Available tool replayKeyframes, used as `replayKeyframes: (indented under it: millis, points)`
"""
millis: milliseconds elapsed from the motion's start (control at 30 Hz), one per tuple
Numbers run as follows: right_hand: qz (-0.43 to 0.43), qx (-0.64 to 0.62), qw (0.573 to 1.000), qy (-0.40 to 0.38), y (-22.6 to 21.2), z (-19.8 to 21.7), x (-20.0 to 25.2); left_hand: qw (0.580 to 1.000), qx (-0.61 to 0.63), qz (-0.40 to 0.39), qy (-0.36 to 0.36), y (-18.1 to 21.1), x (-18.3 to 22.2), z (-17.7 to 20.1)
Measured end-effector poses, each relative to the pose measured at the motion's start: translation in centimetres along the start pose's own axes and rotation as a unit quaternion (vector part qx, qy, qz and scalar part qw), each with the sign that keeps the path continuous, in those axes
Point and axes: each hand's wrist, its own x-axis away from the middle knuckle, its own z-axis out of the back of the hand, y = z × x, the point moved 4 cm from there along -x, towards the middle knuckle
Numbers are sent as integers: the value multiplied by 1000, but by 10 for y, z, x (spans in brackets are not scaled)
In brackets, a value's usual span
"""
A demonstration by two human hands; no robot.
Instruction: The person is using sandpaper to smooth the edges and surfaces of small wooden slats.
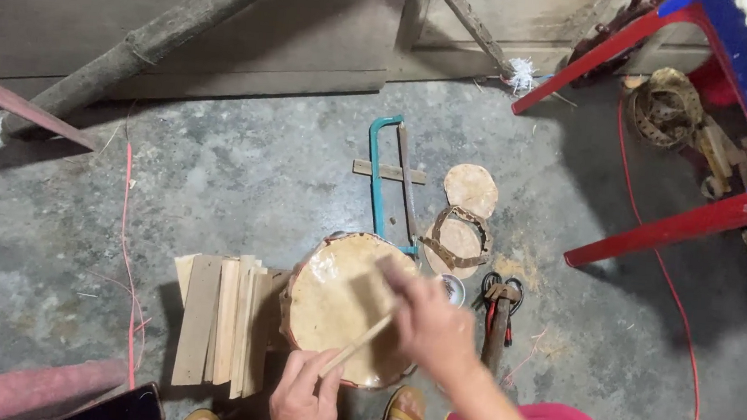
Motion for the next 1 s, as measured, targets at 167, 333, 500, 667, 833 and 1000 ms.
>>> replayKeyframes:
  millis: [167, 333, 500, 667, 833, 1000]
  points:
    - [158, -96, 982, -36, -82, -15, 55, 994, -23, 85, -69, -59, 28, -16]
    - [165, -48, 977, -124, -61, -26, 52, 1000, -1, 13, 12, -17, 8, -7]
    - [63, 15, 998, 22, 12, -15, 8, 1000, 3, 16, 5, -5, 2, -3]
    - [10, -57, 997, 41, 9, 2, -2, 999, 8, 33, -6, -7, 5, -6]
    - [206, -105, 972, -31, -92, 20, 54, 969, 136, 191, -80, -59, 26, -17]
    - [148, -64, 987, 4, -28, 1, 26, 1000, 1, 20, -1, -19, 11, -8]
